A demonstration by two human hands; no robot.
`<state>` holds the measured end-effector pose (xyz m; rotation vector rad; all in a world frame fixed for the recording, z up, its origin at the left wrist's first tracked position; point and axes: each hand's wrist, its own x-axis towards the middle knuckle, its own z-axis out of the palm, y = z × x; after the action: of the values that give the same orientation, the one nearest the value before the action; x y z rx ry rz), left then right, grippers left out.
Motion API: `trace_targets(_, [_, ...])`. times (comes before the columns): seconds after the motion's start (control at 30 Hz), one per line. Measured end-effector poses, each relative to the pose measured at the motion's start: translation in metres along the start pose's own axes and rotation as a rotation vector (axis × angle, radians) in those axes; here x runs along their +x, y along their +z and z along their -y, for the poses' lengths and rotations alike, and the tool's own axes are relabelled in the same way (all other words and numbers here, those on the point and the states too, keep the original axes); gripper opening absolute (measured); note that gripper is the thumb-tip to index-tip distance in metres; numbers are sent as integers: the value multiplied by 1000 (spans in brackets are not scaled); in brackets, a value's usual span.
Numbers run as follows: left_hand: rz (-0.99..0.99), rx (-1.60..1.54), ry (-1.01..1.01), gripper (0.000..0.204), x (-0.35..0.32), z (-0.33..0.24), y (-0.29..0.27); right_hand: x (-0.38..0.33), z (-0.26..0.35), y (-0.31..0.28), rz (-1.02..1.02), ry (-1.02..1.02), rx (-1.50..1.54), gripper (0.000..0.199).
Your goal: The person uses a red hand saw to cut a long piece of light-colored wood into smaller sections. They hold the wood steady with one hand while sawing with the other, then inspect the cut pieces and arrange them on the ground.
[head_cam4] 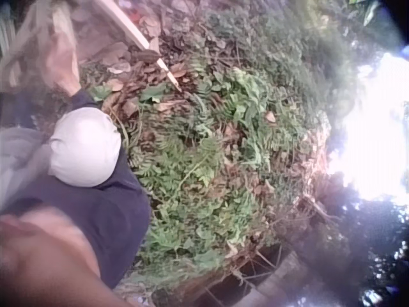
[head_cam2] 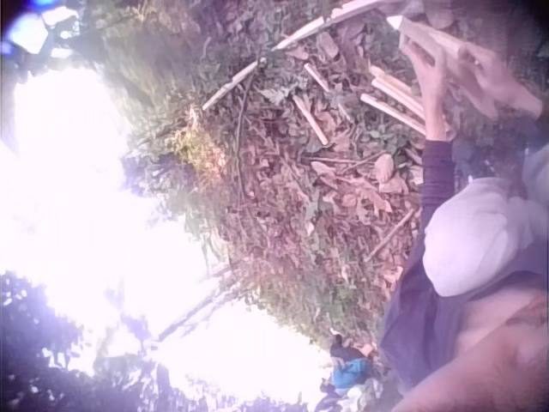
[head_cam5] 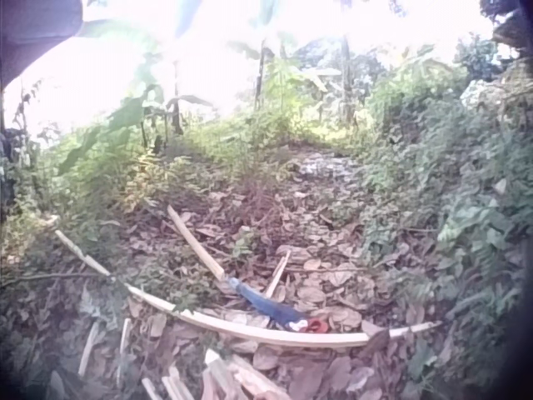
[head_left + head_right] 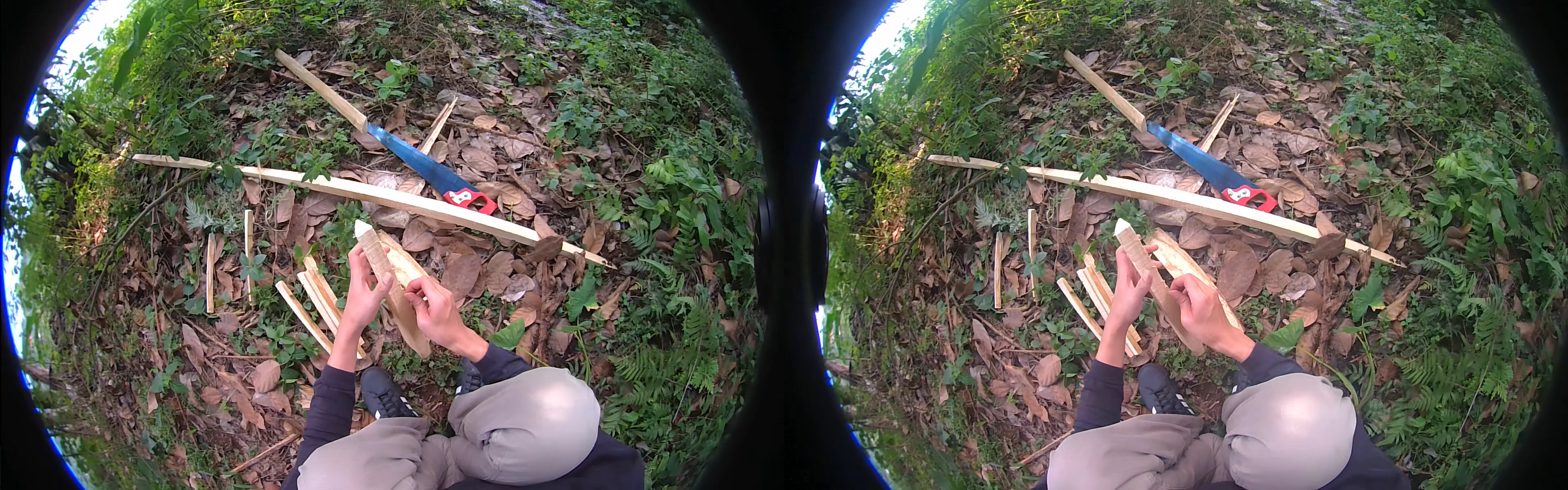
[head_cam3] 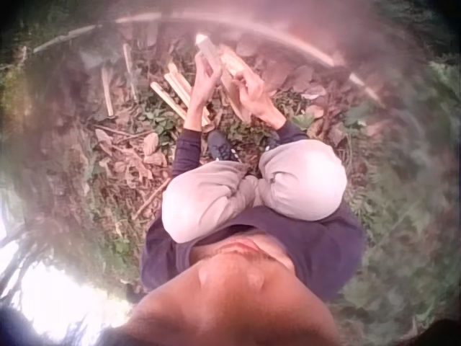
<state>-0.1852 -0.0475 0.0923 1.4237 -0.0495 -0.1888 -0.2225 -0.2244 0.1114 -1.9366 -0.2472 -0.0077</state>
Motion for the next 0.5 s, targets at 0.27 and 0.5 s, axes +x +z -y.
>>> trace_targets(0.27, [-236,184,-209,38,-2,71,23,66,-45,1,101,51,105,12])
trace_targets(0.5, [-432,234,-182,46,6,90,6,112,-97,-31,-115,244,98,28])
